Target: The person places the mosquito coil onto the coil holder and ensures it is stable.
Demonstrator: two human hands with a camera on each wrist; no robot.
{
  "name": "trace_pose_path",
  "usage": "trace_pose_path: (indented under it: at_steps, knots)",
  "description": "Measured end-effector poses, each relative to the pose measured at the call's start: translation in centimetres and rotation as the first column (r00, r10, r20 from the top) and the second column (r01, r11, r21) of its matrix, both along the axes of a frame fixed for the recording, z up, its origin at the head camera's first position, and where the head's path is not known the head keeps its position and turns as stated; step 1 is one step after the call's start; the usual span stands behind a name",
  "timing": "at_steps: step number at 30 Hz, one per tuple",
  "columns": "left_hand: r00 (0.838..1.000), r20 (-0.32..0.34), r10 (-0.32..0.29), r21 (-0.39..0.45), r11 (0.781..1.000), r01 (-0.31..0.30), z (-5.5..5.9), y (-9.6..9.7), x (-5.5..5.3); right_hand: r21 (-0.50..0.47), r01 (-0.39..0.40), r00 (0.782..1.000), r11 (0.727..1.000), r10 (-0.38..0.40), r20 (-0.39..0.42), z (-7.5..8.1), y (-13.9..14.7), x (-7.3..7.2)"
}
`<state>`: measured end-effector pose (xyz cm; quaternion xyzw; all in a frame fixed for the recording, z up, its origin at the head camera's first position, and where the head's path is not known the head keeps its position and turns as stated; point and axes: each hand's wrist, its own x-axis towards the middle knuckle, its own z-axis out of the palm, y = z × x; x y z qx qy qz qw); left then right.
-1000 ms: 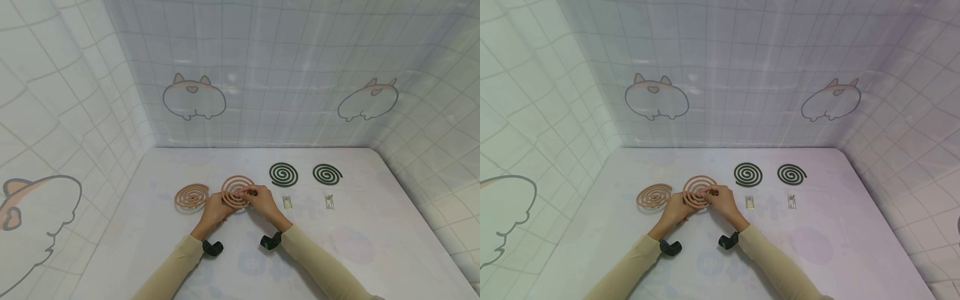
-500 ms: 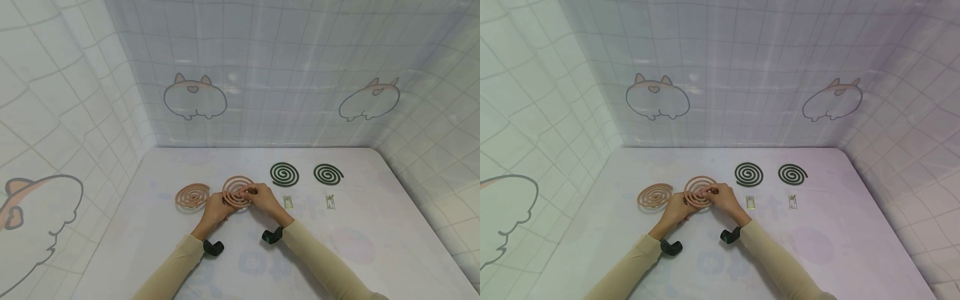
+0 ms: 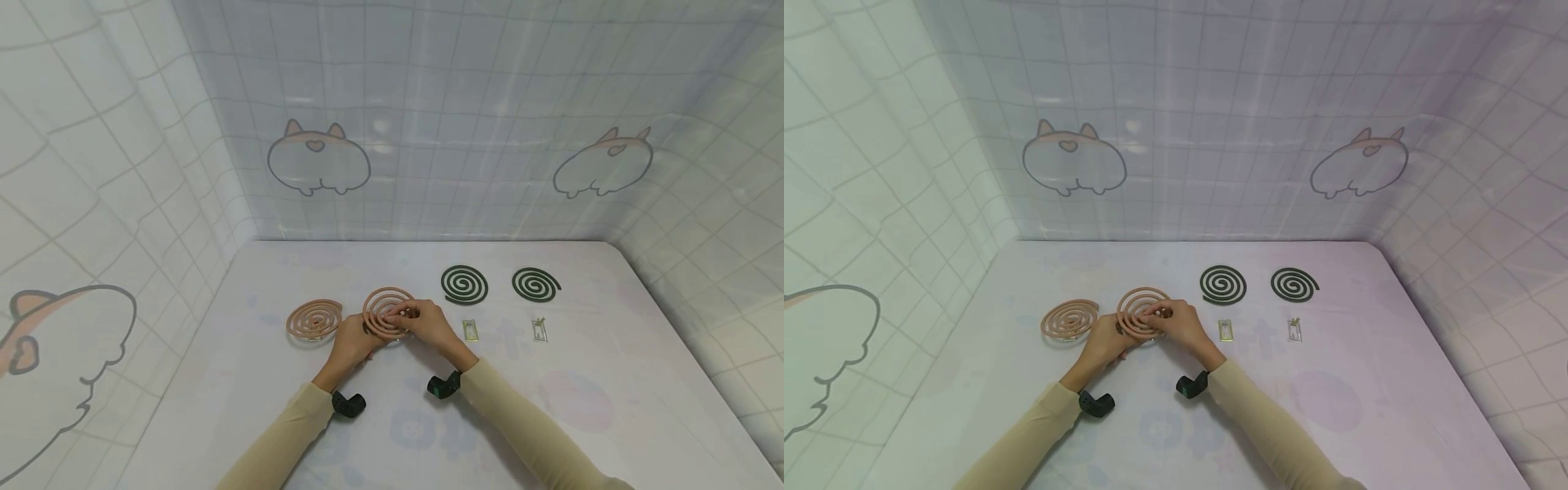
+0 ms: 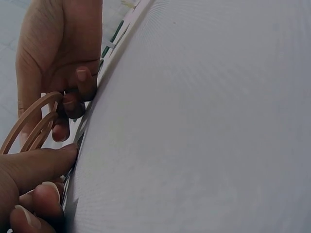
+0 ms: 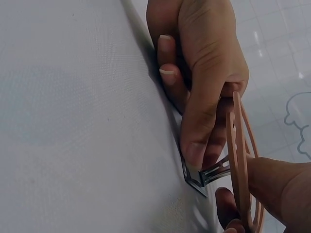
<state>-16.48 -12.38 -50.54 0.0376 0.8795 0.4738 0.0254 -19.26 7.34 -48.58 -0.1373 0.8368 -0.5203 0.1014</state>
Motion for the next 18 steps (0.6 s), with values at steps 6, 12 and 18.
trace_pose_path:
  at_steps: [6, 12, 18]
  knots:
    - [1.0, -0.01, 0.011, -0.008, 1.0, -0.011, 0.01, 0.04, 0.06, -0.008, 0.028, 1.0, 1.0, -0.028, -0.002, -0.42, -0.02, -0.01]
    - [0.999, 0.024, 0.035, 0.045, 0.998, -0.036, 0.01, 0.04, 0.03, -0.003, 0.04, 0.999, 0.999, -0.04, -0.019, -0.45, -0.1, 0.05]
    - [0.997, 0.069, 0.033, 0.077, 0.996, -0.038, 0.18, -0.1, 0.1, -0.004, 0.038, 0.999, 0.999, -0.038, -0.038, -0.41, -0.19, 0.21]
